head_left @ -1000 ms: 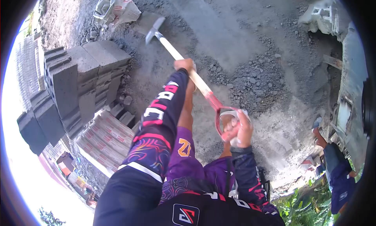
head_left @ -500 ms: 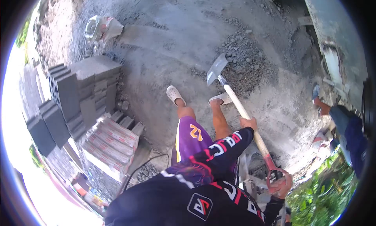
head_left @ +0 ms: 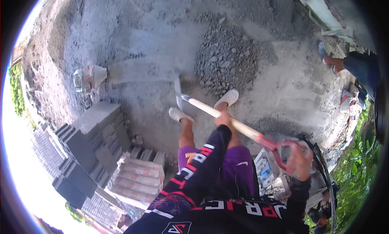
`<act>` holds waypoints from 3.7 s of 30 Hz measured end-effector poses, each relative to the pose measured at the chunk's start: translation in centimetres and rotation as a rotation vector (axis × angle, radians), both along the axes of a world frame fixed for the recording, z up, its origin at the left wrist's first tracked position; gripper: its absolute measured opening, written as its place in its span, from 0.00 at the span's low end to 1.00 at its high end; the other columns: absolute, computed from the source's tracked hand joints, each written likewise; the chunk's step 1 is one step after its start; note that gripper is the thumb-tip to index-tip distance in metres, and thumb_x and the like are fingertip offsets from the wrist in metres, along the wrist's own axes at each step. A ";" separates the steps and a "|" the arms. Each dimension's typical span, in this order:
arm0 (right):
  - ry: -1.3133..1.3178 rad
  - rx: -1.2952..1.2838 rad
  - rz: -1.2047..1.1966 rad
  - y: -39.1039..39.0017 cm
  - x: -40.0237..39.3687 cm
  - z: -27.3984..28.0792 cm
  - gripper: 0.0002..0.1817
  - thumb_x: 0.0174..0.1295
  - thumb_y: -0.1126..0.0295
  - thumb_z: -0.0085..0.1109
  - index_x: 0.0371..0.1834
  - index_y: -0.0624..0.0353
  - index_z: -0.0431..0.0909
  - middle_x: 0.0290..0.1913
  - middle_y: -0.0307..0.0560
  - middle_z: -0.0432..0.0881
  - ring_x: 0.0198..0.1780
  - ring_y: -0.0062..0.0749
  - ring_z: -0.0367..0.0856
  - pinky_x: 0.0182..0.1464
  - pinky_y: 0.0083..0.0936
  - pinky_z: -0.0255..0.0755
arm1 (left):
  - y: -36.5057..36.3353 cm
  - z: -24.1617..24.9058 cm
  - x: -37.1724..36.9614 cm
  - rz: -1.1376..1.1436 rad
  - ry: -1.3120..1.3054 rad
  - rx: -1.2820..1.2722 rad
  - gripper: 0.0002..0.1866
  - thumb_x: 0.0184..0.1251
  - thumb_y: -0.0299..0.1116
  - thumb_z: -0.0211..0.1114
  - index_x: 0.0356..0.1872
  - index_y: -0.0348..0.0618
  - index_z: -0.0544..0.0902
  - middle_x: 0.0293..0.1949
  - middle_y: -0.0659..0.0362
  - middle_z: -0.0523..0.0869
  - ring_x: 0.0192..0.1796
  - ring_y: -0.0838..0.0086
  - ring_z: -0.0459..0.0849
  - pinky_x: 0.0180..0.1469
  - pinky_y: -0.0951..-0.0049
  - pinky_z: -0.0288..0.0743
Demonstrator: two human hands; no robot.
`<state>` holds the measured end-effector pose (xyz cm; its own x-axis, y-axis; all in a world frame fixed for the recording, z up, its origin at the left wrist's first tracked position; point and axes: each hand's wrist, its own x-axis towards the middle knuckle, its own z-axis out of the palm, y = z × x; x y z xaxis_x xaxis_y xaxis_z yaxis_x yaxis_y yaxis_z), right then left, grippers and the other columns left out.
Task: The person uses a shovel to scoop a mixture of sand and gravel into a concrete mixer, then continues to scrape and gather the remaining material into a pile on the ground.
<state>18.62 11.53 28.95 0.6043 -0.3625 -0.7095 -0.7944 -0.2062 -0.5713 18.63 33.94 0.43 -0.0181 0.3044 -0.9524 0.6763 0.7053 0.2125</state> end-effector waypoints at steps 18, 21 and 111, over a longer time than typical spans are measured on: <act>-0.174 0.706 -0.610 11.4 12.7 -3.0 0.09 0.69 0.64 0.56 0.41 0.57 0.72 0.17 0.34 0.66 0.14 0.19 0.66 0.14 0.21 0.65 | 13.9 5.4 29.3 -0.177 -0.432 0.102 0.12 0.58 0.33 0.67 0.31 0.36 0.74 0.18 0.55 0.77 0.17 0.65 0.79 0.18 0.63 0.75; -0.161 0.617 -0.595 23.7 24.2 -5.6 0.14 0.68 0.61 0.59 0.33 0.61 0.76 0.16 0.37 0.70 0.12 0.21 0.68 0.14 0.22 0.66 | 24.9 -1.5 40.8 -0.242 -0.459 0.137 0.10 0.59 0.31 0.68 0.31 0.36 0.75 0.20 0.56 0.77 0.18 0.68 0.77 0.19 0.65 0.74; 0.079 0.095 -2.001 32.5 3.7 0.7 0.21 0.72 0.51 0.48 0.31 0.58 0.74 0.15 0.34 0.66 0.13 0.21 0.65 0.16 0.21 0.63 | -1.9 5.0 24.7 -1.796 0.033 -0.096 0.17 0.62 0.29 0.61 0.51 0.38 0.73 0.37 0.53 0.82 0.24 0.72 0.83 0.25 0.72 0.74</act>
